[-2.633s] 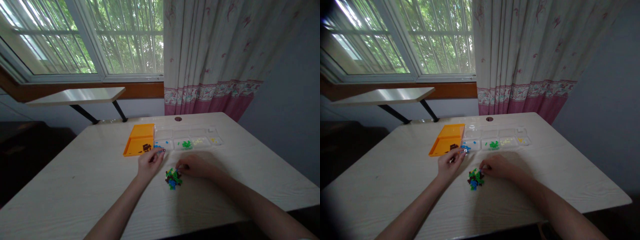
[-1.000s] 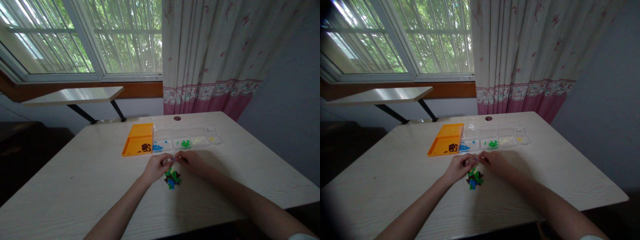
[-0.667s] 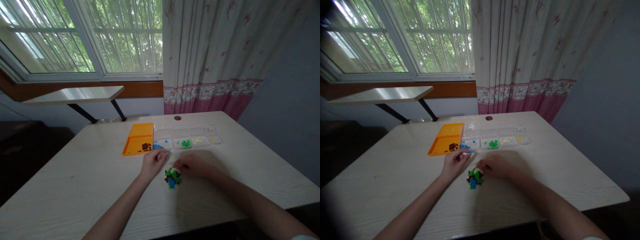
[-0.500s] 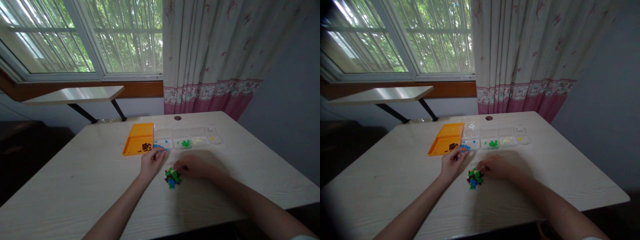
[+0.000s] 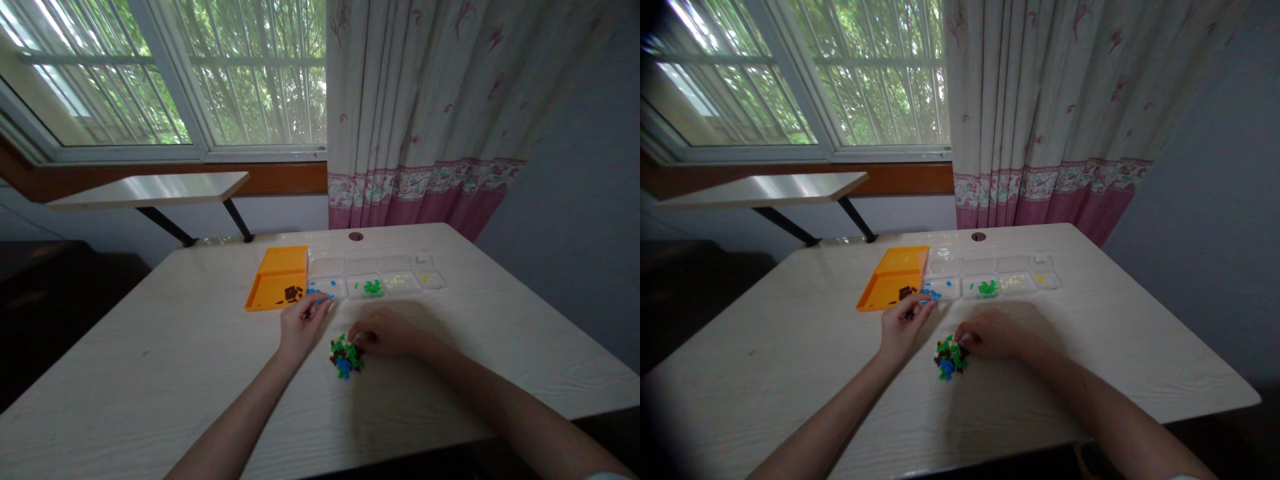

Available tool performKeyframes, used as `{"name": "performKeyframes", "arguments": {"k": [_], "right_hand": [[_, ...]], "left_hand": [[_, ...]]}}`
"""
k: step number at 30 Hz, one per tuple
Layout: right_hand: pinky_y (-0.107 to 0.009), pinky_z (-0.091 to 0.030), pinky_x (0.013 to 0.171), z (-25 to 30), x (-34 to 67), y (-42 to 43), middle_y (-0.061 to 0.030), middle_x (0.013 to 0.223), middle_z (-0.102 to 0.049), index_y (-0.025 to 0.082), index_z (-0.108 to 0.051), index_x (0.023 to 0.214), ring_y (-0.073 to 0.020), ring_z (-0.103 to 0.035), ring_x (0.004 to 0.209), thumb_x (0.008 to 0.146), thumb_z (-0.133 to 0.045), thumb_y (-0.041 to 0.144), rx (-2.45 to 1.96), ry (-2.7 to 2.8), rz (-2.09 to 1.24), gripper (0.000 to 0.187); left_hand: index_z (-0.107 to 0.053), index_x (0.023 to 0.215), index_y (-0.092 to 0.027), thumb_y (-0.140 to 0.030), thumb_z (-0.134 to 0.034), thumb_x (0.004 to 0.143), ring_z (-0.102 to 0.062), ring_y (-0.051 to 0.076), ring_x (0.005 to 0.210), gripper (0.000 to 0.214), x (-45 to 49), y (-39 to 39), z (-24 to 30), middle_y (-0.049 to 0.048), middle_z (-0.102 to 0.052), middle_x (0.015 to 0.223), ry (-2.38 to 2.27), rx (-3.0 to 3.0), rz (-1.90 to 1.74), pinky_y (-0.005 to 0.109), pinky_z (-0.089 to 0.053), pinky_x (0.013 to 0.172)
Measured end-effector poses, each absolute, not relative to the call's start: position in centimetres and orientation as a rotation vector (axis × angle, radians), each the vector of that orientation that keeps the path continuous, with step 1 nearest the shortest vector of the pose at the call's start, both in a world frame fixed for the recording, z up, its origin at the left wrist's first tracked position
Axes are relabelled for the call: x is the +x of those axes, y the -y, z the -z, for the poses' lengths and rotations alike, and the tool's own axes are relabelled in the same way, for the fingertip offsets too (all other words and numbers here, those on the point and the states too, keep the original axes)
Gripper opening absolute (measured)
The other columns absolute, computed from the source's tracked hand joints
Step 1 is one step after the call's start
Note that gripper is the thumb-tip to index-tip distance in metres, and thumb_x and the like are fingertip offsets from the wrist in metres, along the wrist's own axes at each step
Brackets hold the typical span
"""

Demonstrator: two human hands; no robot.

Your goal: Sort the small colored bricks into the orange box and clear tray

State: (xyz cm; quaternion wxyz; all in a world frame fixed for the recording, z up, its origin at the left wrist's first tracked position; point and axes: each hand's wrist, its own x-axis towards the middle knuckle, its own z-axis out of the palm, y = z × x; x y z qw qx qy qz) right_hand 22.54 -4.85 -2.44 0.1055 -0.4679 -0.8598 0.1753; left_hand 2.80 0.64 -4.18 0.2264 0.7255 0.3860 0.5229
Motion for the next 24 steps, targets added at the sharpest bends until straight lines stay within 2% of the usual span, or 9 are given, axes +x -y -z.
{"name": "performKeyframes", "arguments": {"k": [15, 20, 24], "right_hand": [[-0.021, -0.039, 0.063, 2.63, 22.52, 4.80, 0.0028, 0.075, -0.068, 0.027, -0.064, 0.095, -0.0125, -0.060, 0.066, 0.078, -0.050, 0.021, -1.316, 2.584, -0.530, 0.023], [-0.022, -0.038, 0.061, 2.58, 22.46, 4.92, 0.0030, 0.070, -0.067, 0.026, -0.065, 0.089, -0.0124, -0.059, 0.063, 0.081, -0.049, 0.025, -1.316, 2.577, -0.474, 0.017], [-0.021, -0.039, 0.061, 2.43, 22.42, 4.98, 0.0024, 0.074, -0.068, 0.027, -0.064, 0.094, -0.0128, -0.061, 0.065, 0.081, -0.049, 0.025, -1.310, 2.575, -0.493, 0.020]], "left_hand": [[-0.065, 0.079, -0.015, -0.033, -0.059, 0.075, -0.034, 0.006, 0.043, 0.019, 2.86, -0.95, 4.50, -0.0068, -0.036, 0.047, -1.106, 1.995, -1.397, 0.016, -0.030, 0.044], [-0.064, 0.079, -0.016, -0.037, -0.055, 0.077, -0.038, 0.007, 0.045, 0.023, 2.78, -1.24, 4.29, -0.0058, -0.039, 0.048, -1.298, 2.001, -1.295, 0.017, -0.031, 0.046], [-0.064, 0.079, -0.018, -0.040, -0.052, 0.077, -0.043, 0.010, 0.048, 0.025, 2.56, -1.45, 3.86, -0.0038, -0.046, 0.051, -1.585, 1.976, -1.145, 0.018, -0.030, 0.047]]}}
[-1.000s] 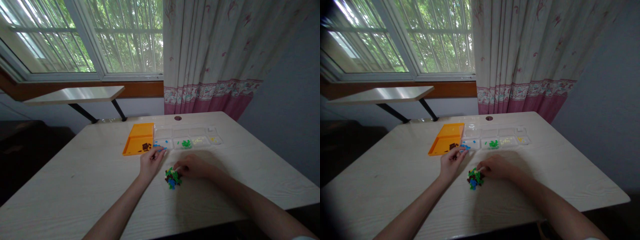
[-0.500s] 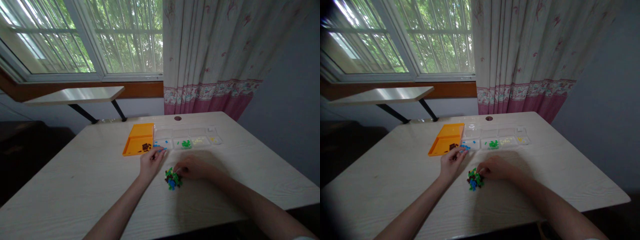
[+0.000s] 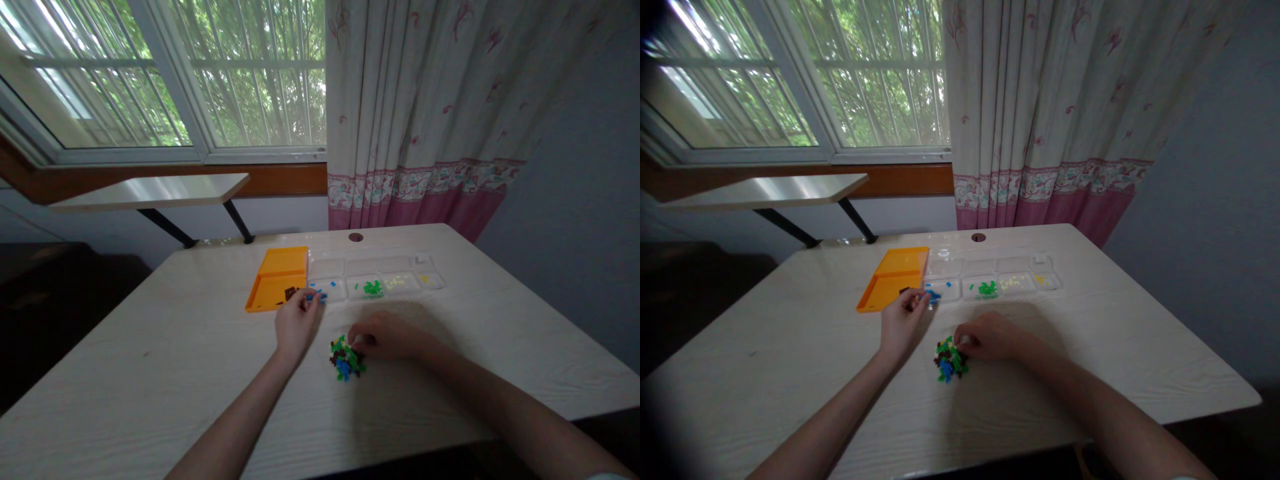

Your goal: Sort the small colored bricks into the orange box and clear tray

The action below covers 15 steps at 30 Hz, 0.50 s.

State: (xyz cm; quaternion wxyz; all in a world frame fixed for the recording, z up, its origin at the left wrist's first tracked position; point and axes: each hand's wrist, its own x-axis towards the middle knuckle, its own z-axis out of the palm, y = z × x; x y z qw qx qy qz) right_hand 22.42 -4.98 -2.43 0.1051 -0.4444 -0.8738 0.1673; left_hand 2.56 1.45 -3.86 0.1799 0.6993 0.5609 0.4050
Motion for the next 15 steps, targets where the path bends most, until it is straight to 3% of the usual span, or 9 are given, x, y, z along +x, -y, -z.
{"name": "performKeyframes", "arguments": {"k": [6, 10, 15], "right_hand": [[-0.022, -0.039, 0.062, 2.6, 22.4, 5.0, 0.0029, 0.076, -0.068, 0.028, -0.065, 0.092, -0.0129, -0.061, 0.066, 0.081, -0.049, 0.023, -1.289, 2.577, -0.479, 0.020], [-0.021, -0.038, 0.060, 2.8, 22.3, 4.9, 0.0024, 0.072, -0.067, 0.026, -0.063, 0.094, -0.0124, -0.060, 0.064, 0.082, -0.048, 0.025, -1.351, 2.535, -0.508, 0.019], [-0.021, -0.036, 0.059, 2.8, 22.3, 4.6, 0.0011, 0.069, -0.064, 0.021, -0.059, 0.098, -0.0117, -0.057, 0.061, 0.086, -0.044, 0.027, -1.464, 2.404, -0.461, 0.020]], "left_hand": [[-0.064, 0.091, -0.020, -0.038, -0.052, 0.076, -0.045, 0.011, 0.049, 0.027, 2.4, -1.9, 3.9, -0.0033, -0.049, 0.054, -1.695, 1.962, -1.055, 0.019, -0.029, 0.047], [-0.063, 0.089, -0.016, -0.035, -0.049, 0.079, -0.042, 0.009, 0.046, 0.026, 2.5, -1.9, 4.2, -0.0050, -0.043, 0.049, -1.455, 2.027, -1.094, 0.018, -0.030, 0.047], [-0.066, 0.083, -0.017, -0.032, -0.049, 0.080, -0.039, 0.007, 0.044, 0.023, 3.1, -0.8, 4.3, -0.0057, -0.041, 0.047, -1.072, 2.248, -0.841, 0.017, -0.029, 0.046]]}}
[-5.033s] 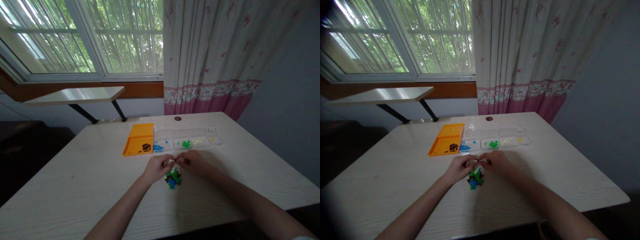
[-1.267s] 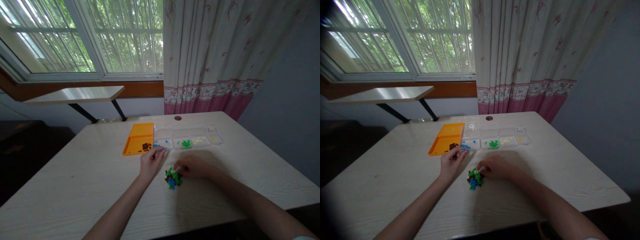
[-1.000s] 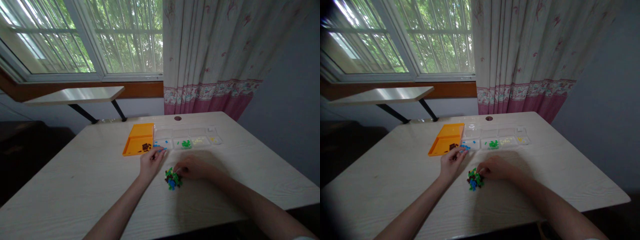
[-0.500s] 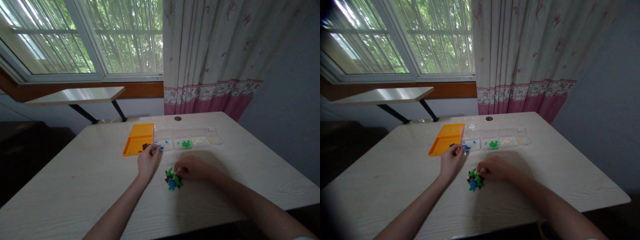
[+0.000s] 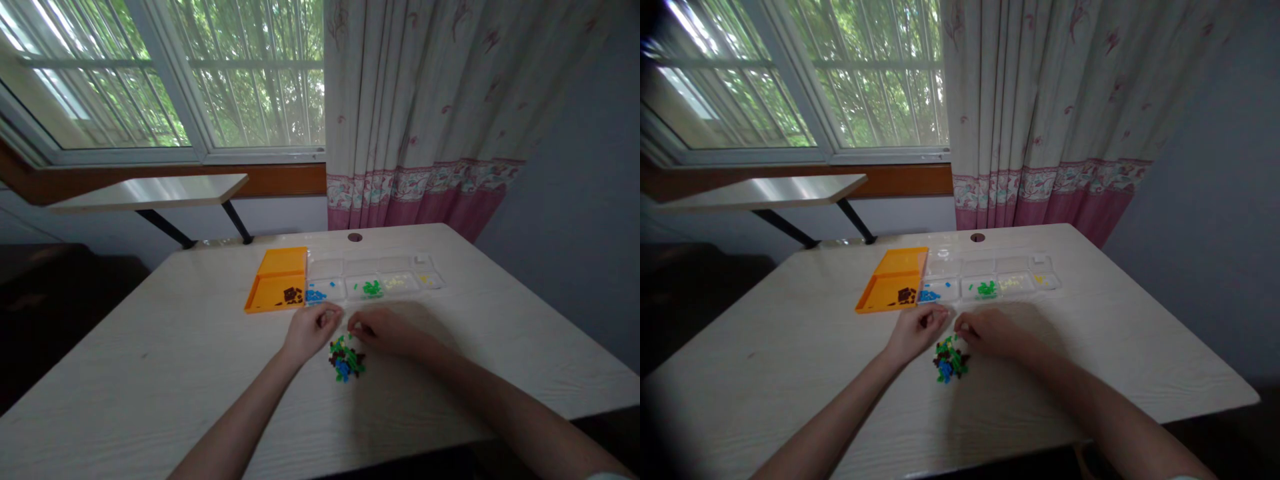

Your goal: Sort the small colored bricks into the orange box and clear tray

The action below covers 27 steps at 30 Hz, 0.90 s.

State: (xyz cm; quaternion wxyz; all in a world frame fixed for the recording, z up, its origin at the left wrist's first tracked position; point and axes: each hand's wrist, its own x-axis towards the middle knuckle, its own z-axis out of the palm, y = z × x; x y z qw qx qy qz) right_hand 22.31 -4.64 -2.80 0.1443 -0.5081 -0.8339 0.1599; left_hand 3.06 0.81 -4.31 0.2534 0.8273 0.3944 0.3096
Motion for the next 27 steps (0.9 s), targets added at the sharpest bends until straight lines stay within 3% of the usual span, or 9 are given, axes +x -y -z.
{"name": "performKeyframes", "arguments": {"k": [6, 27], "right_hand": [[-0.021, -0.034, 0.054, 3.3, 22.3, 4.1, 0.0018, 0.059, -0.061, 0.020, -0.058, 0.096, -0.0111, -0.055, 0.053, 0.087, -0.044, 0.030, -1.440, 2.298, -0.275, 0.020], [-0.022, -0.033, 0.057, 3.9, 22.3, 4.0, 0.0024, 0.059, -0.062, 0.022, -0.059, 0.096, -0.0113, -0.055, 0.054, 0.085, -0.049, 0.030, -1.386, 2.309, -0.102, 0.018]], "left_hand": [[-0.067, 0.080, -0.019, -0.037, -0.052, 0.078, -0.037, 0.006, 0.042, 0.023, 3.5, -0.1, 4.1, -0.0063, -0.041, 0.045, -0.941, 2.264, -0.631, 0.016, -0.027, 0.044], [-0.067, 0.087, -0.016, -0.030, -0.050, 0.077, -0.035, 0.007, 0.043, 0.024, 3.6, -0.2, 4.1, -0.0063, -0.039, 0.046, -0.925, 2.186, -0.643, 0.016, -0.027, 0.044]]}}
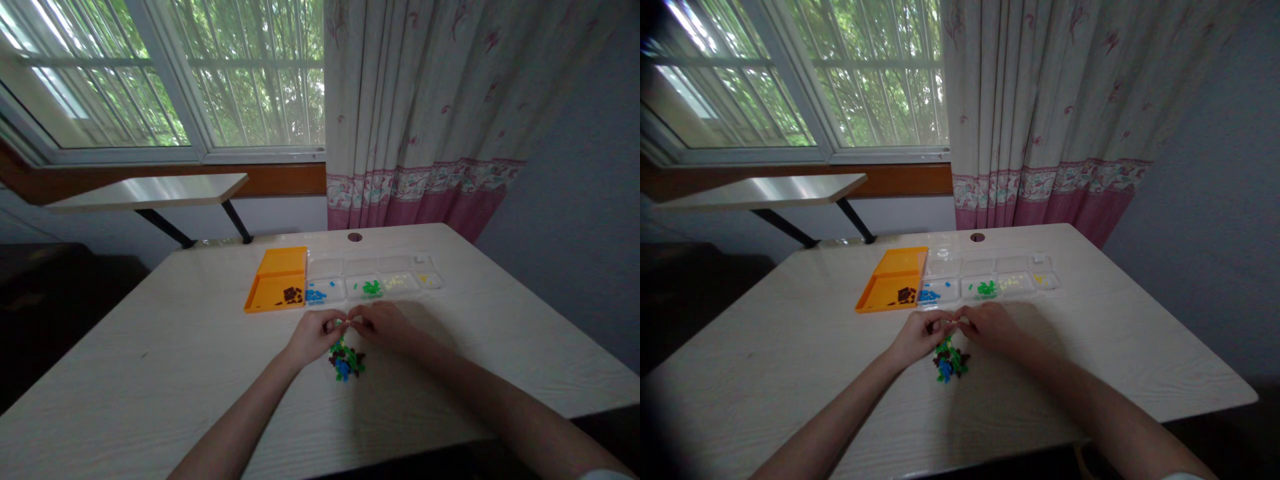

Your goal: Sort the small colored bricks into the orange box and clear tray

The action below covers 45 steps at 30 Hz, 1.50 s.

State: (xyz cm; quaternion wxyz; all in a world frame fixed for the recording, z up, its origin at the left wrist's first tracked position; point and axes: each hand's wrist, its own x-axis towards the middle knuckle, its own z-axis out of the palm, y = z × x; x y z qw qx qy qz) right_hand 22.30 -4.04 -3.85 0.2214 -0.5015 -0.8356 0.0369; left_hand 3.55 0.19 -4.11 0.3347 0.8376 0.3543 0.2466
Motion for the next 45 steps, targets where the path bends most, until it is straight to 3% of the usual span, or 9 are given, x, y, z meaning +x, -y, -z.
{"name": "performKeyframes", "arguments": {"k": [21, 31, 45], "right_hand": [[-0.023, -0.036, 0.060, 4.0, 22.1, 4.0, 0.0031, 0.051, -0.059, 0.021, -0.064, 0.089, -0.0101, -0.053, 0.049, 0.084, -0.049, 0.036, -1.405, 2.192, -0.050, 0.022], [-0.021, -0.036, 0.052, 2.6, 24.9, 3.8, 0.0035, 0.046, -0.054, 0.020, -0.064, 0.082, -0.0090, -0.047, 0.043, 0.082, -0.047, 0.040, -1.407, 1.901, 0.139, 0.026], [-0.019, -0.038, 0.045, 1.8, 25.6, 4.3, 0.0079, 0.043, -0.044, 0.020, -0.057, 0.081, -0.0077, -0.040, 0.037, 0.079, -0.053, 0.033, -1.278, 1.578, 0.131, 0.013]], "left_hand": [[-0.067, 0.087, -0.018, -0.036, -0.047, 0.081, -0.037, 0.008, 0.044, 0.027, 3.4, -0.5, 4.4, -0.0049, -0.043, 0.046, -0.980, 2.226, -0.674, 0.017, -0.028, 0.045], [-0.065, 0.095, -0.023, -0.032, -0.045, 0.082, -0.059, 0.015, 0.064, 0.026, 2.1, -0.7, 3.3, 0.0030, -0.067, 0.073, -1.069, 2.511, -0.433, 0.022, -0.040, 0.061], [-0.063, 0.095, -0.026, -0.028, -0.045, 0.082, -0.063, 0.017, 0.078, 0.023, 2.1, -0.8, 3.6, 0.0028, -0.069, 0.085, -1.012, 2.611, -0.295, 0.023, -0.041, 0.065]]}}
